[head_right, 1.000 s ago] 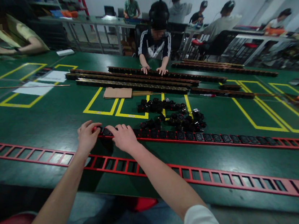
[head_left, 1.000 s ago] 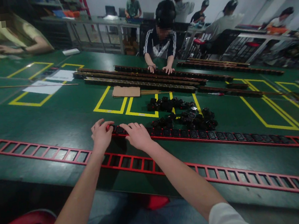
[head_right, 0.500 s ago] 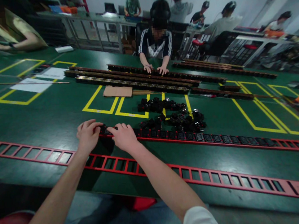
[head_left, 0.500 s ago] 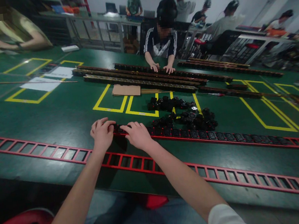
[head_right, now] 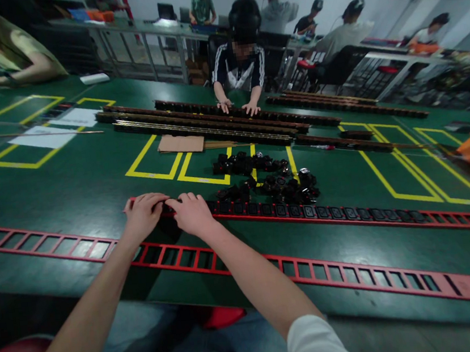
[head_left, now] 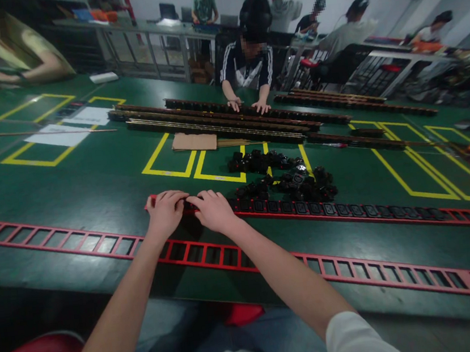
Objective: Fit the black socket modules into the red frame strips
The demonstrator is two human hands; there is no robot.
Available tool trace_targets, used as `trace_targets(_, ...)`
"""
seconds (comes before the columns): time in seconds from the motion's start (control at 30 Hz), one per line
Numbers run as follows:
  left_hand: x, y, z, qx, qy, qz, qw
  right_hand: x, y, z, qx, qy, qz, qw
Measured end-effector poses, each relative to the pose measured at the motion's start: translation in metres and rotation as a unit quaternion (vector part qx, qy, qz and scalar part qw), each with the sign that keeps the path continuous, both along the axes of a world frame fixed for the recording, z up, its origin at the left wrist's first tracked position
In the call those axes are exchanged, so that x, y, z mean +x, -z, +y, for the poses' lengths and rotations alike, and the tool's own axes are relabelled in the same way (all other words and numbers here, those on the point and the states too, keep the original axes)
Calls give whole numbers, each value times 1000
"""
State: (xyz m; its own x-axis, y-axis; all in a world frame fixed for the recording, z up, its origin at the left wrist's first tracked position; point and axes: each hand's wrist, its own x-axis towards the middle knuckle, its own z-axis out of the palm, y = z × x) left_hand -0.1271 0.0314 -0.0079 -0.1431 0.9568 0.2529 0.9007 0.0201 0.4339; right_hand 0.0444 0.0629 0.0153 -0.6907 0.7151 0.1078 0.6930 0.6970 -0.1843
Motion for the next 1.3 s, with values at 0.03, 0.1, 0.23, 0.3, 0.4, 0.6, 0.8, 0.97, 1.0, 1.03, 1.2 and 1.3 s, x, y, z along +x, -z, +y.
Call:
trace_targets(0.03, 0, 0, 0, -1, 7, 1, 1000, 0, 0, -1, 5, 2, 1, 1000)
trace_targets(0.1, 2, 1, -2, -1, 22, 10, 1000, 0, -1, -4, 12, 5, 1, 1000)
trace_targets(0.23, 6, 0, -6, 17, 30, 48, 998, 1, -2, -6, 18, 29, 6, 999)
trace_targets(0.3, 7, -1, -7, 22, 50, 53, 997, 2, -2, -5, 21, 61, -3, 998)
trace_targets(0.4, 7, -2, -6, 6, 131, 54, 990, 5, 0, -2, 17, 101, -23, 994)
trace_targets(0.6, 9, 0, -6, -10, 168, 97, 981, 7, 3, -2, 32, 96, -41, 994)
trace_targets(0.8, 9, 2, -7, -2, 173, 120, 978, 0, 0, -3, 25, 108, -45, 993)
trace_targets(0.97, 9, 0, -6, -10, 173, 129, 976, 34, -16, -15, 26, 73, 17, 997)
trace_targets(1.0, 9, -1, -6, -12, 172, 131, 976, 51, -18, -18, 41, 67, 33, 996)
trace_targets(1.03, 10, -1, -6, -15, 171, 133, 976, 71, -19, -21, 51, 82, 43, 994)
trace_targets(1.2, 14, 0, -7, -15, 165, 142, 976, 175, -14, -29, 52, 193, -10, 980)
trace_targets(1.3, 15, 0, -8, -2, 158, 151, 976, 202, -7, -29, 45, 201, -38, 978)
